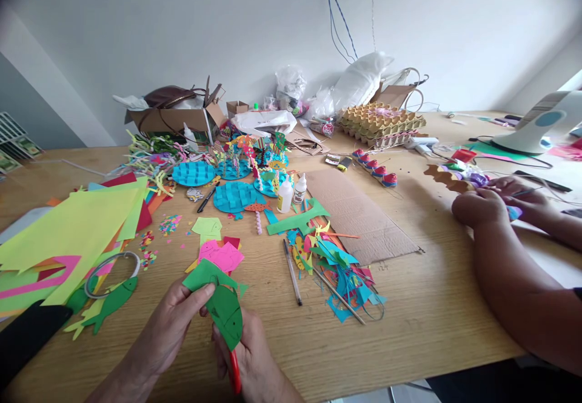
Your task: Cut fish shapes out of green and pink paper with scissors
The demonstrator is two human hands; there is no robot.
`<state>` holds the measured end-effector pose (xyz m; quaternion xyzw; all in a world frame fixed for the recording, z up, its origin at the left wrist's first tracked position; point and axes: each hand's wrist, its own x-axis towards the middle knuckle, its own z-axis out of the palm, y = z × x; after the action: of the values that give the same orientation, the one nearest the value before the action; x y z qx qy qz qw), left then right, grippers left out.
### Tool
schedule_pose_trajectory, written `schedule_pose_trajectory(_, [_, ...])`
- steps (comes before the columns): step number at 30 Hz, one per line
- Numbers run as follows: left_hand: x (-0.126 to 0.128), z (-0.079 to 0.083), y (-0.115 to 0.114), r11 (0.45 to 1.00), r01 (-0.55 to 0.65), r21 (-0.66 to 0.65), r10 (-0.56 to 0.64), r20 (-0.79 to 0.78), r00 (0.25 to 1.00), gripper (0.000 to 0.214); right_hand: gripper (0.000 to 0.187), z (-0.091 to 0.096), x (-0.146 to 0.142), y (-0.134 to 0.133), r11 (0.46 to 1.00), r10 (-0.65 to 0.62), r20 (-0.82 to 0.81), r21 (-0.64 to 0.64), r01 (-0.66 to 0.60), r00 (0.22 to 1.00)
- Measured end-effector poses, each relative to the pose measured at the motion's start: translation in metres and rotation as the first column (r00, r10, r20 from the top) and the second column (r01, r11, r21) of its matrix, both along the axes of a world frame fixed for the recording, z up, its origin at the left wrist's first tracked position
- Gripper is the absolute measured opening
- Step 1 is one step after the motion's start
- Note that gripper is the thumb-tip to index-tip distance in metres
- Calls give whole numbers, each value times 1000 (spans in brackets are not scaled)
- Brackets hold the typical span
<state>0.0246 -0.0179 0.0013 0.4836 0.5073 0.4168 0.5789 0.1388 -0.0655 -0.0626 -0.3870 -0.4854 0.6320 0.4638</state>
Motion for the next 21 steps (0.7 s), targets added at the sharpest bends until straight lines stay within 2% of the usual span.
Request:
schedule_pose_trajectory(8, [-1, 1, 0, 1000, 21, 18, -21, 26, 999, 18, 35, -12, 2, -2, 1000, -12, -25, 20, 12, 1000])
schedule_pose_trajectory(16, [-4, -9, 1, 999, 28, 23, -29, 25, 999, 23, 38, -13, 3, -4, 1000, -12, -14, 10, 12, 1000])
schedule_pose_trajectory(21, [-3, -9, 1, 1000, 16, 18, -17, 42, 999, 22, 39, -17, 1, -3, 1000, -17, -33, 26, 18, 999])
